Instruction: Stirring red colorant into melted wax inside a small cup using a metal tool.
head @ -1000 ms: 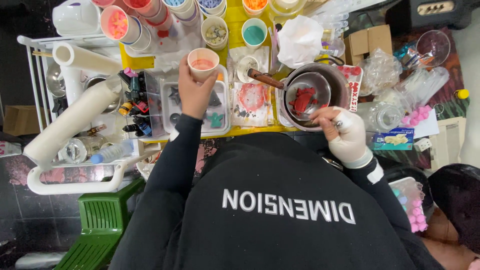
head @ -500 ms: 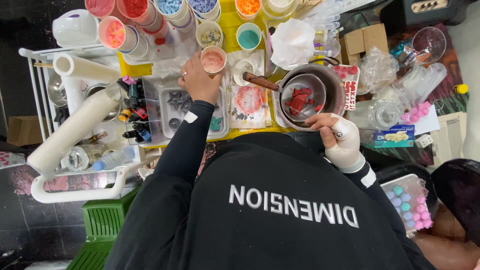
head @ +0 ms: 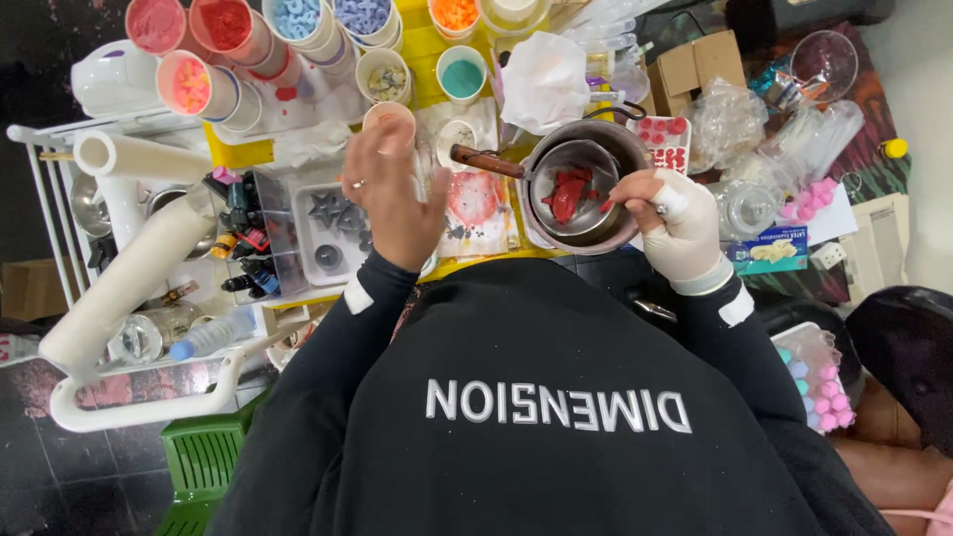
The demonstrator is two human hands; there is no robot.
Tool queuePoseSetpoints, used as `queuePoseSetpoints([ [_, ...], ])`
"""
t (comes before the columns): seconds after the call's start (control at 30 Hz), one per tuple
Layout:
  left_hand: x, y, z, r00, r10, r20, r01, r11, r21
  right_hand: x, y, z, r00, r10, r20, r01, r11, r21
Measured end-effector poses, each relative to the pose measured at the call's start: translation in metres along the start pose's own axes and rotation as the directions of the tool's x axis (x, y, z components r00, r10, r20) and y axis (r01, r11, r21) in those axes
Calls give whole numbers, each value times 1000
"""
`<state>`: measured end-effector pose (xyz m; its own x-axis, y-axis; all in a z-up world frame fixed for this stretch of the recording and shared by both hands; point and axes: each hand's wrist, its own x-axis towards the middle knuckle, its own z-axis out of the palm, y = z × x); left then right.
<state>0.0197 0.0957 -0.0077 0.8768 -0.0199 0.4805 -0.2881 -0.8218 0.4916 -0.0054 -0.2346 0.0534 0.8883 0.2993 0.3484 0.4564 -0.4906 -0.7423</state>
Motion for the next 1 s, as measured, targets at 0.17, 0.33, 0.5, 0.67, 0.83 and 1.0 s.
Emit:
queuePoseSetpoints([
  [0.17,26,37,-10,944,298,140,-315,942,113,-9,-2,-4,997,65,32,-63,996,-62],
  [0.33,23,31,2,931,296,215,-316,947,63,-20,-9,-1,987,148,57,-152,986,72],
  [0.5,27,33,5,904,365,223,-384,922,48,-22,12,-7,982,183,-46,-169,964,207],
  [0.67,24,35,13,913,349,209,-372,925,80,-17,27,-14,989,140,-45,-120,943,309],
  [0.83,26,32,18,922,328,206,-335,942,-1,-24,48,-18,987,154,-47,-132,944,303],
  [1.0,28,32,20,926,321,197,-325,946,-15,-32,47,-20,994,90,-69,-66,954,292],
])
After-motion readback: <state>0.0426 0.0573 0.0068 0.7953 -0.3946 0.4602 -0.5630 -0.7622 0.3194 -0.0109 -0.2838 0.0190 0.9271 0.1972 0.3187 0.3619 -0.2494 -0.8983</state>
